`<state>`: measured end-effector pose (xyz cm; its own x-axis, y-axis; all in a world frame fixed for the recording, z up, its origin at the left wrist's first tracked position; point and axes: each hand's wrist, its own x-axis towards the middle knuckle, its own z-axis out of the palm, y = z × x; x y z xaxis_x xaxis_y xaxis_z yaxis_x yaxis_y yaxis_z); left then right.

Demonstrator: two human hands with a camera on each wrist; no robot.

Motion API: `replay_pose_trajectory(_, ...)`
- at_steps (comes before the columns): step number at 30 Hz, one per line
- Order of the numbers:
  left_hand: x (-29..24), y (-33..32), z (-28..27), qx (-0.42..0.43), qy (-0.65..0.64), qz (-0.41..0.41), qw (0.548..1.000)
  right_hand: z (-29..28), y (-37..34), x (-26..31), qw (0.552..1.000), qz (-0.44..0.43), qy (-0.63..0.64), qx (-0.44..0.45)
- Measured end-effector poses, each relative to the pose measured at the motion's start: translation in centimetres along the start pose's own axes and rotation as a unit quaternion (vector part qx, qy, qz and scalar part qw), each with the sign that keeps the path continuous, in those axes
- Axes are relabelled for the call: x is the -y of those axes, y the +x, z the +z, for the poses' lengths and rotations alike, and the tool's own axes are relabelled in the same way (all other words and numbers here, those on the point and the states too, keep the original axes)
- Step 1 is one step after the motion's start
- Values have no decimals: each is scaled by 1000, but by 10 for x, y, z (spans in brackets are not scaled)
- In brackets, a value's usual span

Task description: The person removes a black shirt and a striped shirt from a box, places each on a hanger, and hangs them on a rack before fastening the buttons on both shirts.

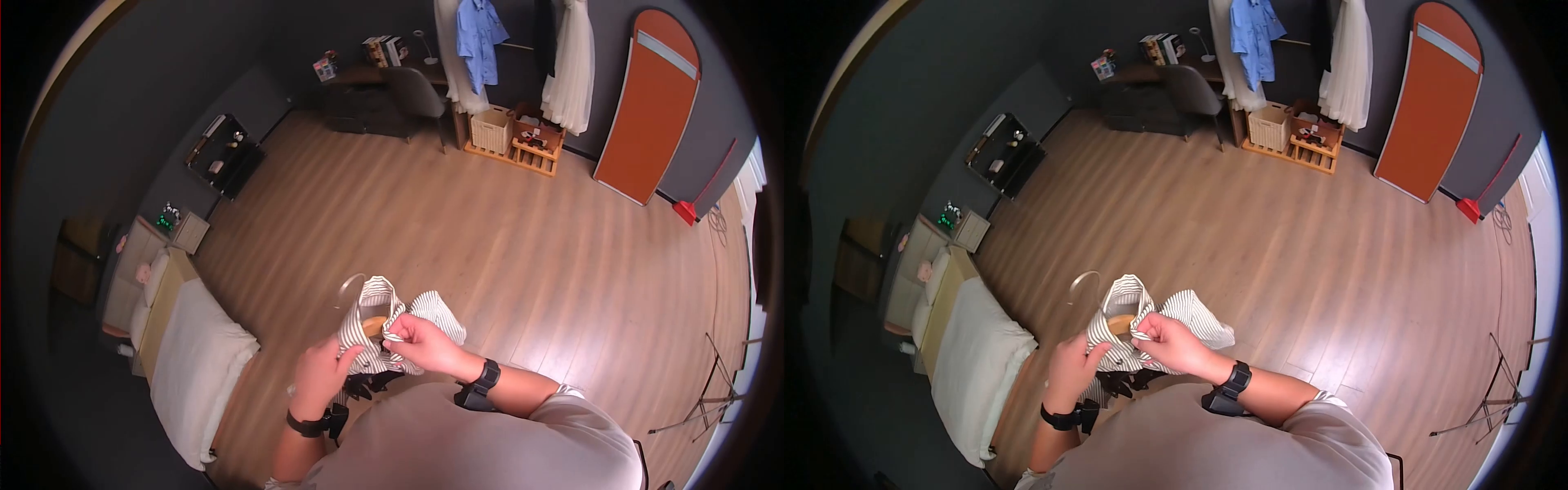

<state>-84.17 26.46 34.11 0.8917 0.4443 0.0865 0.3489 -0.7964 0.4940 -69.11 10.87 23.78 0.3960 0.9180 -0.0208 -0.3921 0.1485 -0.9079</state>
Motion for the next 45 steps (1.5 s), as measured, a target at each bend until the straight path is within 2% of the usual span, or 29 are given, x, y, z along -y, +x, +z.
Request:
replay_pose_trajectory(1,-12,3,-1,19,-3,1,1000,0,1,-1,1000,-11,-9,-14)
replay_pose_trajectory(4,4,18,39,42,-165,-7,985,-14,-1,3,997,-54,-55,18)
replay_pose_trajectory(5,-1,24,44,60,-215,-36,974,-16,-2,5,996,-60,-47,42)
replay_pose_trajectory(8,-4,46,64,77,-291,-18,953,-30,-2,21,960,-104,-248,76)
replay_pose_trajectory(9,-6,52,63,101,-304,-48,946,-36,1,30,952,-40,-281,117)
replay_pose_trajectory(11,-9,61,56,147,-325,-110,928,-41,4,29,970,-57,-180,155)
replay_pose_trajectory(12,-6,64,57,114,-329,-99,932,-44,7,28,973,-69,-132,174)
replay_pose_trajectory(13,-4,70,56,80,-332,-88,936,-49,10,28,976,-55,-126,168)
replay_pose_trajectory(15,13,81,55,20,-340,-81,937,-64,19,34,972,-132,-161,107)
replay_pose_trajectory(17,35,93,45,19,-340,-133,931,-72,33,43,965,-208,-161,21)
replay_pose_trajectory(18,40,100,41,21,-343,-160,925,-81,45,47,949,-251,-189,-15)
replay_pose_trajectory(19,40,108,41,4,-373,-143,917,-89,57,51,926,-298,-226,-46)
replay_pose_trajectory(20,49,115,45,22,-377,-148,914,-94,68,59,897,-343,-266,-76)
replay_pose_trajectory(21,60,121,48,39,-382,-151,911,-94,82,65,873,-345,-334,-83)
replay_pose_trajectory(23,82,165,64,71,-392,-140,906,-105,131,85,800,-342,-483,-97)
replay_pose_trajectory(26,96,215,69,114,-360,-53,925,-128,172,76,798,-174,-576,-10)
replay_pose_trajectory(28,115,249,68,188,-328,-26,925,-134,194,81,834,30,-550,27)
replay_pose_trajectory(30,126,279,64,263,-328,-3,907,-162,218,53,869,-2,-489,80)
replay_pose_trajectory(32,132,311,54,305,-346,28,886,-176,239,58,877,53,-466,104)
replay_pose_trajectory(33,153,324,68,330,-306,43,892,-184,248,58,885,69,-452,94)
replay_pose_trajectory(34,161,338,72,334,-309,49,889,-190,254,61,890,0,-449,75)
replay_pose_trajectory(36,166,371,63,371,-309,5,876,-195,270,87,899,80,-428,47)
replay_pose_trajectory(39,179,406,76,303,-271,23,913,-225,273,106,893,70,-445,-11)
replay_pose_trajectory(42,177,447,80,278,-263,104,918,-255,261,126,919,56,-377,-101)
replay_pose_trajectory(43,172,463,82,279,-218,138,925,-269,255,134,919,111,-356,-130)
replay_pose_trajectory(45,161,486,91,267,-263,105,921,-297,248,127,932,47,-304,-192)
